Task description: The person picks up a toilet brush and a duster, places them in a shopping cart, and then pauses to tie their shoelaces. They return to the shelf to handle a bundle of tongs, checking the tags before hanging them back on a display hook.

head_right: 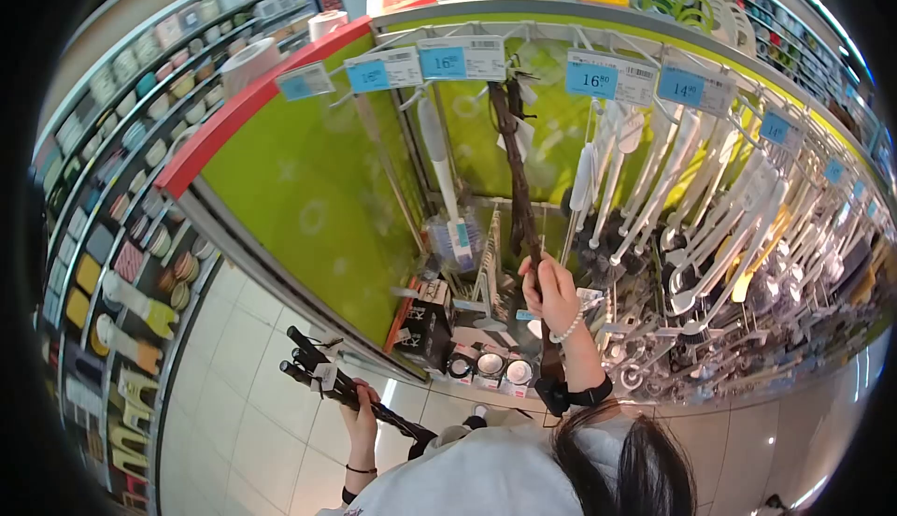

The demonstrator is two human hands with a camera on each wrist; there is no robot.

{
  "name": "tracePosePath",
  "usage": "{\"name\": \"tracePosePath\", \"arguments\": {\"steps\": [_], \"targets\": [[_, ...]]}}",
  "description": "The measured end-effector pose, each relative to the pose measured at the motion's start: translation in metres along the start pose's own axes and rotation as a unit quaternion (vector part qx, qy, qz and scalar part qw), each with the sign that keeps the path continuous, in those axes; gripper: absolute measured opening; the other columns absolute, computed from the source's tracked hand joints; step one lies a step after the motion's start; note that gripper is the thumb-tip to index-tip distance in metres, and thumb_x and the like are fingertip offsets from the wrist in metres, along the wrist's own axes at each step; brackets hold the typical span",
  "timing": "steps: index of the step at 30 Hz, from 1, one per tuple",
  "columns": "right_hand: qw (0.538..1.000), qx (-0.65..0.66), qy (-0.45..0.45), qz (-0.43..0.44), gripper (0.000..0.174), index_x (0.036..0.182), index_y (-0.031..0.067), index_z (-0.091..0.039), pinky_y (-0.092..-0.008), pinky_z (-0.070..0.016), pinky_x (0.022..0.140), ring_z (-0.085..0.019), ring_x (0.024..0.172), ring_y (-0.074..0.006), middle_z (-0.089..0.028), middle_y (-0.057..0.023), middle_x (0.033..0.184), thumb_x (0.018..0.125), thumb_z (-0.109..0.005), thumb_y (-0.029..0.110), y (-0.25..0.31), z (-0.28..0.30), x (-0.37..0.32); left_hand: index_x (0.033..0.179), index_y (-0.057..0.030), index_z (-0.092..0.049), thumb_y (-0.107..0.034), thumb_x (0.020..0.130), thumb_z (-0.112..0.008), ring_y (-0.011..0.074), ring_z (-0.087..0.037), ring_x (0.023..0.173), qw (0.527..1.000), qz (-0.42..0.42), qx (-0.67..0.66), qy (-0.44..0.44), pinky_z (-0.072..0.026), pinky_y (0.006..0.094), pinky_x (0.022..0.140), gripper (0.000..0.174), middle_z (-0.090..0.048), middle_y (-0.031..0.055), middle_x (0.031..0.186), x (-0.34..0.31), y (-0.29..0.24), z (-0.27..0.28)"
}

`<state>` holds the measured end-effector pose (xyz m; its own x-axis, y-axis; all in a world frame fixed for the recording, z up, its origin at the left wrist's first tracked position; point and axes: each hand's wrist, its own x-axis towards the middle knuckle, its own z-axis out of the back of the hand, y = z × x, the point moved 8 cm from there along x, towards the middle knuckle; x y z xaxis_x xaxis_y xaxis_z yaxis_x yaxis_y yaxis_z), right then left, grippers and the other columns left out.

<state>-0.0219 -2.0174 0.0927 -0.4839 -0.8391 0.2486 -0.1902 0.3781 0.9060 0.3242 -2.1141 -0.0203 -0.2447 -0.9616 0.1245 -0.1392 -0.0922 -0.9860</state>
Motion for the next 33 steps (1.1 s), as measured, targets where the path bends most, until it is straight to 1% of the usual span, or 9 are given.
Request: {"name": "tracePosePath", "arguments": {"steps": [4,9,11,13,18,19,22,29,33], "targets": [[0.978,-0.168,-0.082,0.090,0.017,0.103,0.0010,-0.044,-0.0182,-0.0346,0.045,-0.043,0.049,-0.0061,-0.049,-0.0032,0.066,0.087,-0.042,0.004,0.020,-0.009,0.003,0.085,-0.0027,-0.047,-0.008,0.088,-0.045,0.0081,-0.042,0.060,0.995,0.011,-0.007,0.096,-0.0362,0.0215,0.055,0.006,-0.046,0.0004,0.068,0.033,0.001,-0.030],[0.925,-0.332,-0.146,0.111,0.012,0.095,0.0022,-0.046,-0.0205,-0.0350,0.052,-0.043,0.054,-0.0061,-0.047,0.0000,0.064,0.086,-0.045,0.009,0.021,-0.010,0.000,0.084,-0.0039,-0.055,-0.014,0.085,-0.054,0.0061,-0.044,0.061,0.969,0.113,0.032,0.219,-0.0372,0.0207,0.055,0.011,-0.048,-0.0025,0.067,0.052,0.009,-0.055],[0.927,-0.315,-0.183,0.089,0.010,0.091,0.0027,-0.047,-0.0206,-0.0343,0.052,-0.042,0.055,-0.0058,-0.045,0.0009,0.063,0.086,-0.045,0.011,0.019,-0.015,-0.004,0.090,-0.0028,-0.057,-0.012,0.083,-0.056,0.0068,-0.049,0.067,0.947,0.091,0.093,0.293,-0.0411,0.0216,0.060,0.012,-0.054,-0.0001,0.073,0.066,0.015,-0.066],[0.908,-0.342,-0.222,0.095,0.011,0.083,0.0036,-0.047,-0.0204,-0.0330,0.051,-0.040,0.055,-0.0052,-0.043,0.0016,0.062,0.086,-0.045,0.014,0.027,-0.029,-0.007,0.077,-0.0027,-0.053,-0.005,0.083,-0.053,0.0040,-0.040,0.051,0.952,0.011,0.048,0.302,-0.0308,0.0191,0.045,0.006,-0.046,-0.0028,0.058,0.077,-0.014,-0.091],[0.911,-0.364,-0.186,0.058,0.015,0.087,0.0024,-0.045,-0.0206,-0.0330,0.049,-0.038,0.054,-0.0046,-0.041,0.0033,0.062,0.087,-0.048,0.017,-0.009,-0.068,-0.008,0.097,0.0023,-0.056,-0.002,0.081,-0.055,0.0033,-0.039,0.047,0.903,0.042,-0.050,0.424,-0.0289,0.0176,0.042,0.017,-0.047,-0.0033,0.059,0.089,-0.054,-0.146],[0.903,-0.391,-0.177,0.002,0.017,0.091,0.0012,-0.045,-0.0322,-0.0401,0.054,-0.052,0.057,-0.0226,-0.052,-0.0119,0.064,0.086,-0.047,0.017,-0.016,-0.079,-0.009,0.100,0.0030,-0.055,-0.002,0.081,-0.054,0.0035,-0.039,0.047,0.893,0.047,-0.053,0.445,-0.0288,0.0177,0.042,0.020,-0.047,-0.0029,0.059,0.090,-0.060,-0.153],[0.885,-0.440,-0.141,-0.061,0.021,0.098,0.0006,-0.038,-0.0410,-0.0418,0.063,-0.053,0.074,-0.0422,-0.055,-0.0227,0.075,0.086,-0.043,0.017,-0.055,-0.102,-0.020,0.108,0.0046,-0.051,0.001,0.079,-0.055,0.0045,-0.040,0.046,0.880,0.108,-0.105,0.450,-0.0311,0.0189,0.042,0.029,-0.048,-0.0009,0.062,0.093,-0.058,-0.160],[0.866,-0.498,-0.045,-0.013,0.030,0.101,-0.0036,-0.041,-0.0404,-0.0406,0.077,-0.052,0.091,-0.0377,-0.050,-0.0253,0.099,0.087,-0.042,0.023,-0.082,-0.133,-0.044,0.085,-0.0004,-0.059,-0.007,0.077,-0.062,0.0034,-0.043,0.049,0.861,0.130,-0.091,0.484,-0.0336,0.0188,0.044,0.011,-0.055,-0.0007,0.067,0.107,-0.043,-0.158],[0.974,-0.208,-0.095,0.008,0.031,0.118,0.0012,-0.043,-0.0307,-0.0406,0.085,-0.052,0.095,-0.0182,-0.053,-0.0130,0.104,0.090,-0.038,0.015,-0.033,-0.128,-0.025,0.084,0.0007,-0.057,-0.011,0.078,-0.061,0.0063,-0.041,0.047,0.782,0.110,-0.083,0.608,-0.0321,0.0196,0.044,0.014,-0.049,-0.0003,0.057,0.096,-0.044,-0.152]]}}
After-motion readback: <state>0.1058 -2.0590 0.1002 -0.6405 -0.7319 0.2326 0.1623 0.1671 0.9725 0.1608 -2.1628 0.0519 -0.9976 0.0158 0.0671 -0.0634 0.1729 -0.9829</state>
